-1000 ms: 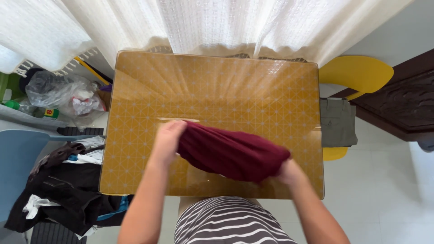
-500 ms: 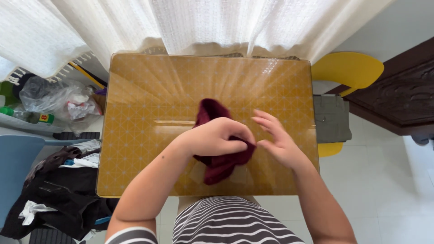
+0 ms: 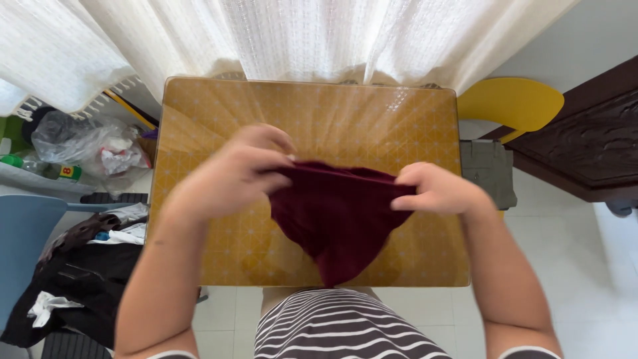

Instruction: The person is folding pairs of shorts on a table.

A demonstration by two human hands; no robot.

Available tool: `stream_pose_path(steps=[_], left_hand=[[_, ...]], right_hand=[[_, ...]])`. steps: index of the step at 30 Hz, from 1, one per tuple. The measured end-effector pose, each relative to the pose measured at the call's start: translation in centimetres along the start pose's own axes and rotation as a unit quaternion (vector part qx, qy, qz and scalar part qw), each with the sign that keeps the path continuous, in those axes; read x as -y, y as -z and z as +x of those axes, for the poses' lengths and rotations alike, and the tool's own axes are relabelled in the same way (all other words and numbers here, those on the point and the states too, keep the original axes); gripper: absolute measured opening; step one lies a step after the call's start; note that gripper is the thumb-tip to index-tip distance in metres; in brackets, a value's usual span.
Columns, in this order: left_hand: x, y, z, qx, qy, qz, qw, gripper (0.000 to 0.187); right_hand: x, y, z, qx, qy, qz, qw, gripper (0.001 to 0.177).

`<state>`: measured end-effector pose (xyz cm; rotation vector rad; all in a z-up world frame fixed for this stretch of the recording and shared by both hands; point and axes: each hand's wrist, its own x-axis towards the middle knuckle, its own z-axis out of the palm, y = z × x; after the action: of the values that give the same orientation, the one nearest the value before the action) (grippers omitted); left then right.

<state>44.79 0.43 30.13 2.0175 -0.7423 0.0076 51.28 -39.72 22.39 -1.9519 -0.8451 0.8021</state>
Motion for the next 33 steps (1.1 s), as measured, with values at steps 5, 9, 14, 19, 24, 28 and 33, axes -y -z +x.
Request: stream_pose_path(steps=[5,9,14,19,24,28,33], left_hand=[[1.2,2.2,-4.4,-0.052,0.097,0.036,0.993,0.012],[-0.7,-0.6,-5.0,0.002,0.332,0.015,0.943,0.016],[-0.3,-1.6,-6.2,-0.004,0.194,0.081,0.978,0.020],[0.3,-1.8,-5.9,-0.071,0.162,0.073,0.982,0.020],[-2.6,-9.5,-3.1,-0.138,0.028,0.080,0.987,0.022],[-6.0,-14.1,-0.9,-0.098,0.083,-0.025,0.991,0.033],[-6.5,-15.4,0.8,-0.247,0.023,-0.013,0.969,0.063]], right_hand=[[3.6,1.2,-3.1,-0.104,0.146,-0.117,0.977,0.017],[3.8,-0.9,-5.3,-0.053,0.098,-0.002,0.994,0.016],[4.3,-1.7,-5.6,0.008,-0.045,0.035,0.998,0.015],[5.7,-2.3,-4.9,-0.040,-0.148,-0.013,0.988,0.017],[11.0,-4.5,-1.5,-0.175,0.142,-0.192,0.955,0.014],[9.8,-6.3,-0.1,-0.219,0.123,-0.226,0.941,0.017],[10.8,-6.9,0.0,-0.257,0.022,-0.026,0.966,0.015]])
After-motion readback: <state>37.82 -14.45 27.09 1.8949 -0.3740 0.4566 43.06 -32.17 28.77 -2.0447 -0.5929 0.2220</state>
